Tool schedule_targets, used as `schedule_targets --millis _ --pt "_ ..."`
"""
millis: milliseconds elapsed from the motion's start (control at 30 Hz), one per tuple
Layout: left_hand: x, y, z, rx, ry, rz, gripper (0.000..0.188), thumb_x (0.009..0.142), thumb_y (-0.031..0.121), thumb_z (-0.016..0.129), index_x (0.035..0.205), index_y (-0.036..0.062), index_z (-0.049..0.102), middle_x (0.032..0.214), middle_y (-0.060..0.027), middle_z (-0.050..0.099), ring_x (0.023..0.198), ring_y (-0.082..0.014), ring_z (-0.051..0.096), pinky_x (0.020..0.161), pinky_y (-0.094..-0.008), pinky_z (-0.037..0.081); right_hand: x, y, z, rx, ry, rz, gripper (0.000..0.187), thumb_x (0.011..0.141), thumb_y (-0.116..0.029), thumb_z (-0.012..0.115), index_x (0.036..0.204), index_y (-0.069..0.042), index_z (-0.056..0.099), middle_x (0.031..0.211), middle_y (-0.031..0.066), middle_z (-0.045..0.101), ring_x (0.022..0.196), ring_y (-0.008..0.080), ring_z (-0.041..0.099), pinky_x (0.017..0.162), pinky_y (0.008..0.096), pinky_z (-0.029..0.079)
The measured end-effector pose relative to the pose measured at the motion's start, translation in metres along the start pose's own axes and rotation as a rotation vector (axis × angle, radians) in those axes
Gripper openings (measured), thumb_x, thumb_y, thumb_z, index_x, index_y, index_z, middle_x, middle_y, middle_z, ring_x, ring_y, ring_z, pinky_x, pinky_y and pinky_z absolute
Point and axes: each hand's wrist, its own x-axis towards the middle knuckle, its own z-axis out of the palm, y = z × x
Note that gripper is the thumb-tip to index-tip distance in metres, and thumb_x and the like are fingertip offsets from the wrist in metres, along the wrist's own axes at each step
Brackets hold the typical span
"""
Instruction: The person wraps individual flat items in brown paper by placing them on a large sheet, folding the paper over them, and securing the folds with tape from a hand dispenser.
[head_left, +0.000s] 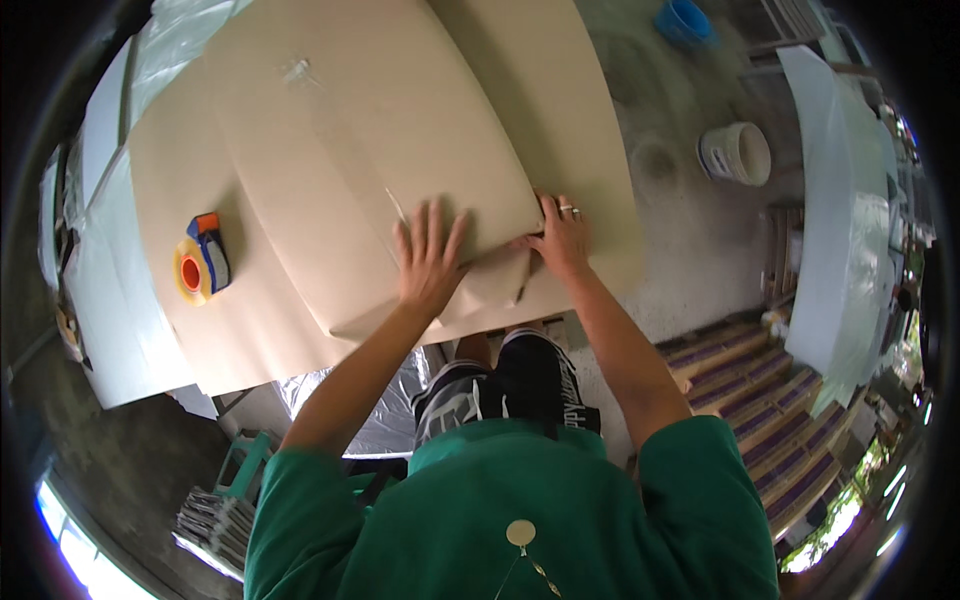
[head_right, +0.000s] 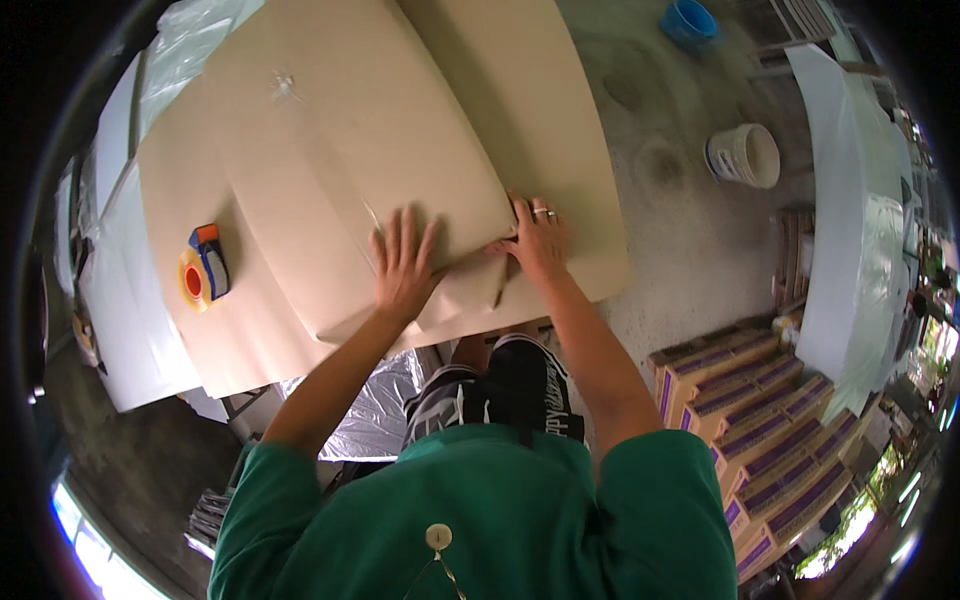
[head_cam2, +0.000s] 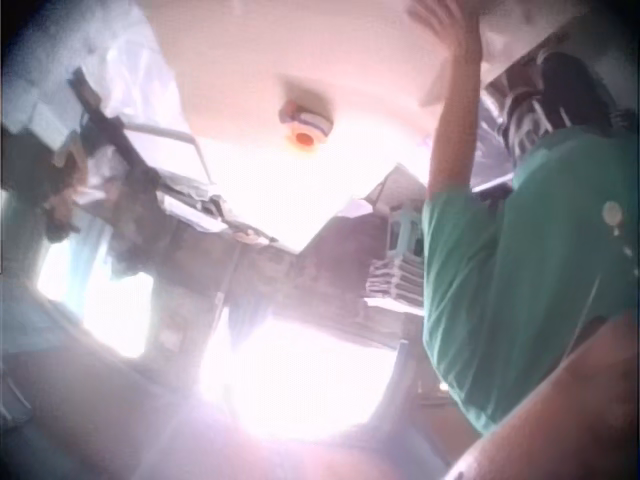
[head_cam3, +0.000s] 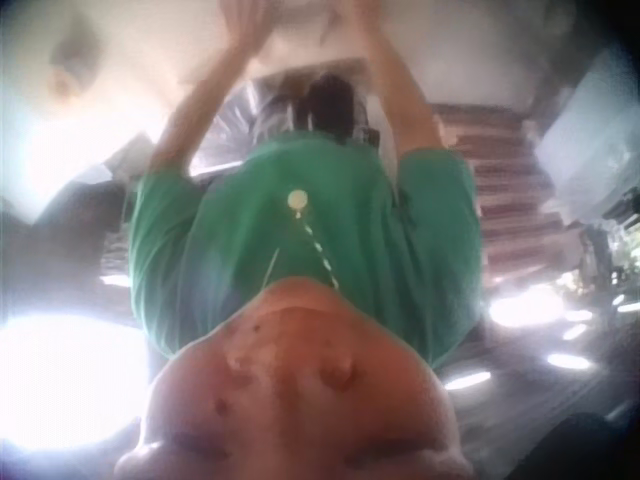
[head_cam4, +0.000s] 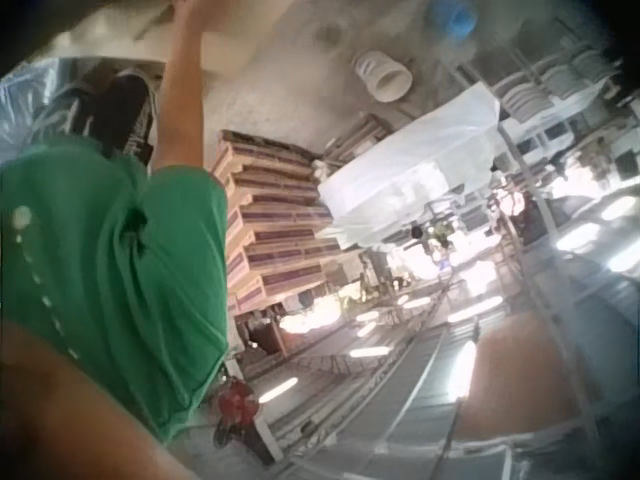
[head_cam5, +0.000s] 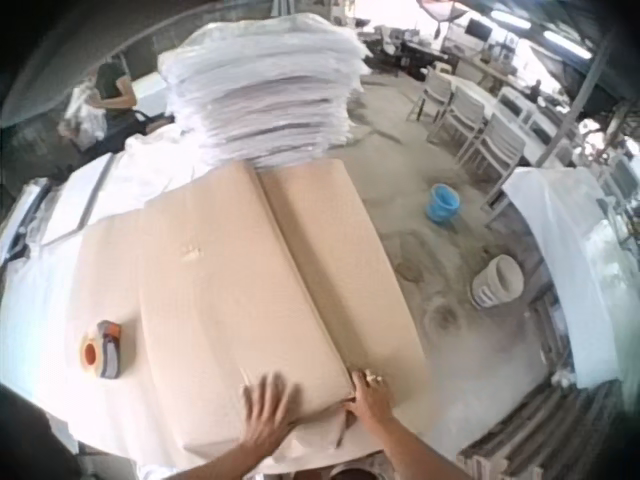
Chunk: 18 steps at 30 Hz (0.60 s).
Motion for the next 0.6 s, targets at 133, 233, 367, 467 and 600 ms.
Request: schedule_targets --millis 133,233,367,467,600 --pt "0.021 0.007 0.016 0.154 0.087 0.070 0.084 0.069 0.040 0.065 0.140 0.0237 0.022 0.142 -0.0184 0.020 0.129 -0.0440 0.020 0.101 -0.0622 0.014 -0.047 -0.046 0.013 0.391 0.198 0.385 0.073 0.074 -0.033 0.069 0.125 0.004 0.033 0.108 0.0203 0.051 0.097 0.0300 0.054 0.082 0.0391 0.042" --pt "0.021 0.014 0.019 0.157 0.091 0.082 0.084 0.070 0.045 0.065 0.139 0.0254 0.022 0.143 -0.0185 0.019 0.129 -0.0432 0.019 0.101 -0.0615 0.014 -0.126 -0.086 0.042 1.142 0.010 0.629 0.047 0.083 -0.026 0.062 0.109 0.007 0.042 0.085 0.0168 0.059 0.071 0.0208 0.060 0.061 0.0266 0.048" --pt "0.022 0.018 0.014 0.097 0.093 0.057 0.081 0.072 0.040 0.065 0.139 0.0256 0.023 0.144 -0.0168 0.018 0.131 -0.0415 0.017 0.102 -0.0607 0.013 -0.119 -0.115 0.049 1.613 -0.232 0.834 0.042 0.086 -0.036 0.055 0.067 0.001 0.053 0.055 0.0064 0.056 0.046 0.0119 0.055 0.043 0.0238 0.042" --pt "0.022 0.016 0.000 0.000 -0.016 0.070 0.074 0.076 0.038 0.061 0.139 0.0249 0.024 0.144 -0.0139 0.018 0.132 -0.0370 0.017 0.103 -0.0578 0.012 -0.118 -0.098 0.033 1.298 -0.311 0.495 0.052 0.088 -0.040 0.050 0.051 -0.003 0.051 0.045 0.0027 0.048 0.039 0.0105 0.045 0.039 0.0257 0.033" --pt "-0.060 -0.020 -0.005 -0.041 -0.041 0.032 0.053 0.084 0.026 0.049 0.135 0.0253 0.034 0.144 -0.0075 0.024 0.132 -0.0283 0.023 0.104 -0.0566 0.012 -0.100 -0.052 -0.014 1.358 -0.231 0.615 0.051 0.086 -0.040 0.052 0.048 -0.007 0.049 0.040 0.0015 0.044 0.036 0.0105 0.043 0.038 0.0258 0.033"
